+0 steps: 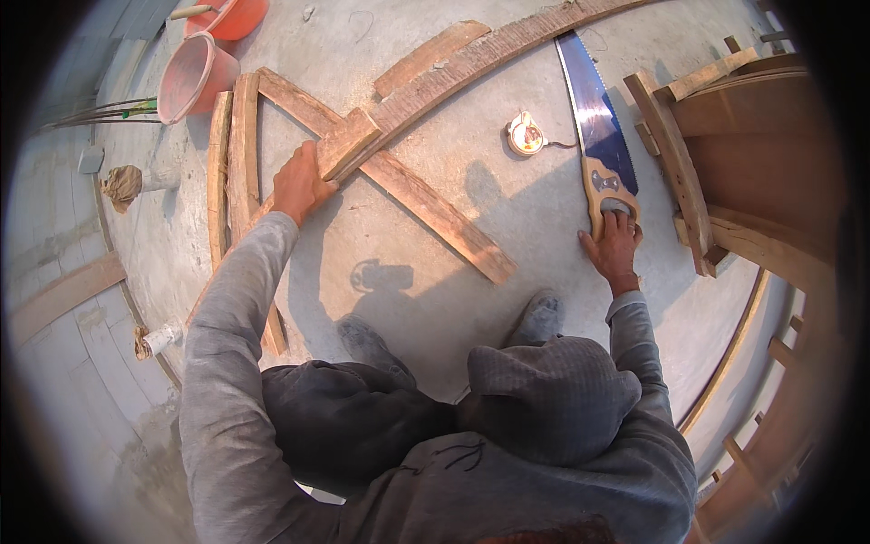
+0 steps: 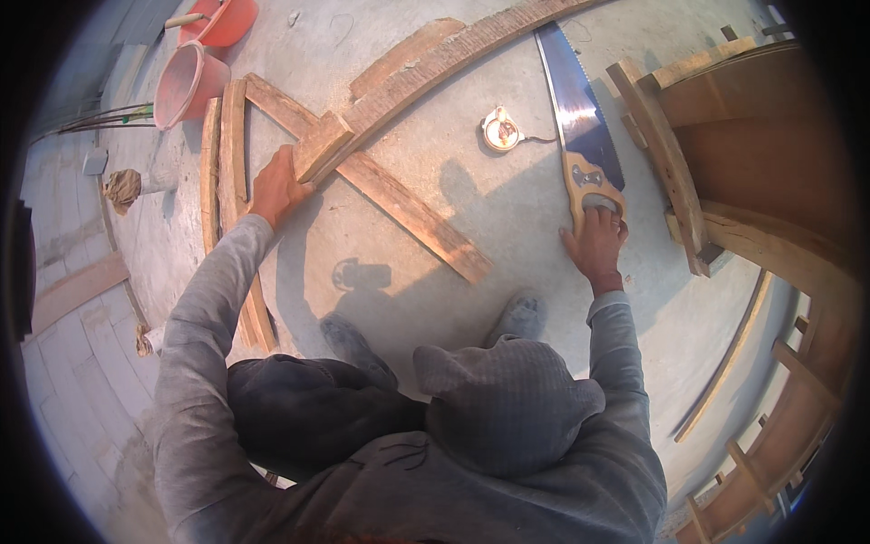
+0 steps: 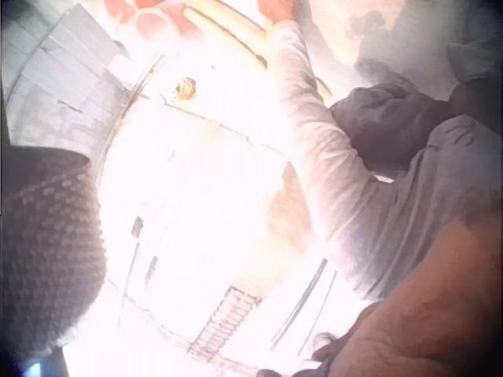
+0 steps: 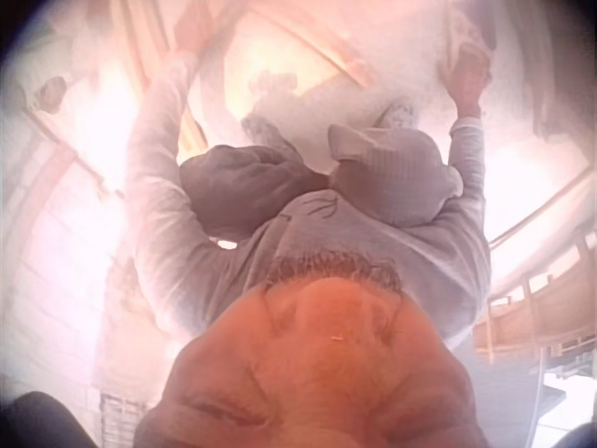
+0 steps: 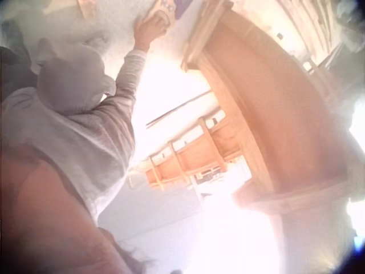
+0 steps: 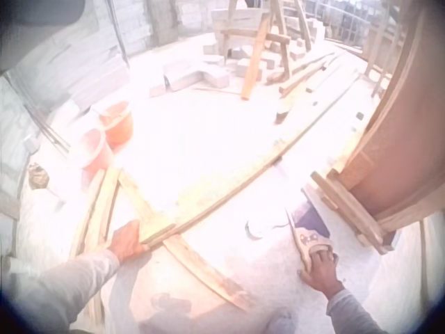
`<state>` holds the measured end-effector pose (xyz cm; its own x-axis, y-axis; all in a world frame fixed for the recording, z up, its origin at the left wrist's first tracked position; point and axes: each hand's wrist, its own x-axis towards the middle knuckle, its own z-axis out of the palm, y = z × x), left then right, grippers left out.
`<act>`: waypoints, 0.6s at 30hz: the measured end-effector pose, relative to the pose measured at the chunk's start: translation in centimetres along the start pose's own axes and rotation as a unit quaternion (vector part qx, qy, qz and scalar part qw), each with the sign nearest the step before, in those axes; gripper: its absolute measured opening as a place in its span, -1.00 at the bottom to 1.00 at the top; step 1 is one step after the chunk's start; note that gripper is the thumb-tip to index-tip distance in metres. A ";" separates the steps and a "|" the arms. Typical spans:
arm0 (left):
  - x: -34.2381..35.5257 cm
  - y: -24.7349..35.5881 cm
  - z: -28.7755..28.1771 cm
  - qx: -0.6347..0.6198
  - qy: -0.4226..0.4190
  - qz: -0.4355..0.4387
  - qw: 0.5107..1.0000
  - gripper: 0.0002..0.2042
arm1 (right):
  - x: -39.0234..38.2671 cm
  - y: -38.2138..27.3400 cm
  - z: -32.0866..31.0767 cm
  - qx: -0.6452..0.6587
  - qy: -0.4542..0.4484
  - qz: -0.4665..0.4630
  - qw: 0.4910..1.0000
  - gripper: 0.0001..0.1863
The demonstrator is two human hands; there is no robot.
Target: The person sits on the floor and uses a hand saw to cut several wooden planks into smaller pieces. They repeatedly position the planks, saw through them, and set the cut pieces aside. A trowel is briefly used to scrape the saw blade.
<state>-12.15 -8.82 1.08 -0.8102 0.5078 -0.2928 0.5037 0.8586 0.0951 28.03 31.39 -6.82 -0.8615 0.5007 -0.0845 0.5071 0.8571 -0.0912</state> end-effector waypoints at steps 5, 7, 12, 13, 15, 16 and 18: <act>0.1 -0.3 0.4 0.001 -0.024 -0.012 1.000 -0.41 | -1.0 1.7 0.2 0.271 0.040 0.052 0.960 -0.63; 0.2 -0.4 0.3 0.008 -0.005 0.002 1.000 -0.42 | -4.0 1.8 -2.2 0.417 0.066 0.080 0.903 -0.69; -0.1 0.5 0.1 -0.003 0.000 -0.006 1.000 -0.42 | -9.6 0.3 -9.4 0.255 0.072 0.053 0.963 -0.71; -0.2 0.3 0.2 -0.010 -0.011 -0.013 1.000 -0.42 | -11.1 0.2 -10.5 0.206 0.093 0.022 0.974 -0.71; -0.2 -0.1 0.2 -0.008 -0.007 -0.016 1.000 -0.42 | -14.9 -0.2 -13.4 0.351 0.039 0.146 0.924 -0.71; -0.5 -0.2 0.2 0.001 0.003 -0.013 1.000 -0.43 | -17.0 -0.3 -14.7 0.421 0.004 0.206 0.884 -0.70; -0.5 0.4 0.3 0.009 0.014 -0.003 1.000 -0.42 | -20.4 -0.9 -17.3 0.471 0.012 0.204 0.858 -0.65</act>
<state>-11.47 -8.79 0.98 -0.8209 0.5050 -0.2664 0.5043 0.8601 0.0767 44.67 22.50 12.15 -0.6021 0.7473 -0.2812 0.5536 0.1370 -0.8214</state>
